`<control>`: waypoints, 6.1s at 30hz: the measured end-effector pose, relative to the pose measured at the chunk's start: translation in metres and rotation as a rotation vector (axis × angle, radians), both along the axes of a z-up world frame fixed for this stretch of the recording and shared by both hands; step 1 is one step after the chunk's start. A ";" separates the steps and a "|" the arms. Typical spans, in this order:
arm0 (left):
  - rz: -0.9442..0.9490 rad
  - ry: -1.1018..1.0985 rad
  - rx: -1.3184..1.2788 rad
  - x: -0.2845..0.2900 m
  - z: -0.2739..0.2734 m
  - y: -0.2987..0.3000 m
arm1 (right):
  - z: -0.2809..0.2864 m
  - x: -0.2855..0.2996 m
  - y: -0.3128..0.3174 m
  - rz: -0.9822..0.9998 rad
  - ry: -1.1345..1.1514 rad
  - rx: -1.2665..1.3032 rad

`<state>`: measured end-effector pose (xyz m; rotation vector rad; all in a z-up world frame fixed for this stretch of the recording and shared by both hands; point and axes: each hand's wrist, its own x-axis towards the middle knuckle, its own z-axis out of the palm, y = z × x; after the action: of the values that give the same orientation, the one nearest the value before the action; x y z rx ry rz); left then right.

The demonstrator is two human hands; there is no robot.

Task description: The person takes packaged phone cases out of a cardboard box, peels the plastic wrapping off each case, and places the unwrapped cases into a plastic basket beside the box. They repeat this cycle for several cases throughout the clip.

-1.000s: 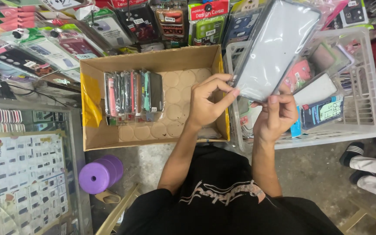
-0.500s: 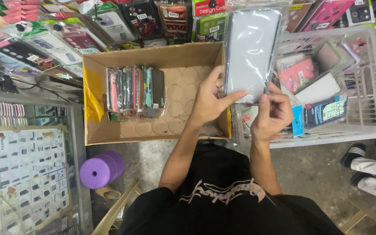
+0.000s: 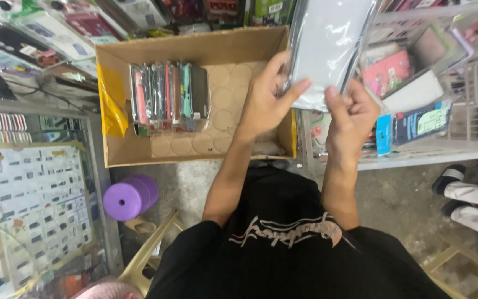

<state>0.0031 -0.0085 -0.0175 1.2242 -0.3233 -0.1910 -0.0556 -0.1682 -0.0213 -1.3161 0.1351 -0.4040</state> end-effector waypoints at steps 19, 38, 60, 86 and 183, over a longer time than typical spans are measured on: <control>-0.106 -0.088 0.168 0.025 -0.029 0.012 | -0.035 0.015 -0.023 0.119 0.028 -0.026; -0.126 -0.107 0.293 0.021 -0.005 0.016 | -0.030 0.017 -0.032 0.196 0.136 0.033; 0.205 -0.373 0.458 0.017 -0.004 0.045 | -0.020 0.019 -0.037 0.246 0.174 -0.071; -0.202 0.130 -0.052 0.017 -0.045 0.030 | -0.054 0.002 -0.017 0.180 0.099 0.183; -0.468 -0.843 2.026 0.096 -0.225 0.213 | -0.064 0.045 -0.224 -0.043 0.087 -0.226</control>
<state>0.0987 0.2046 -0.2428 3.2233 -1.3289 -0.4242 -0.0102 -0.3924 -0.0851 -1.5567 0.1951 -0.4070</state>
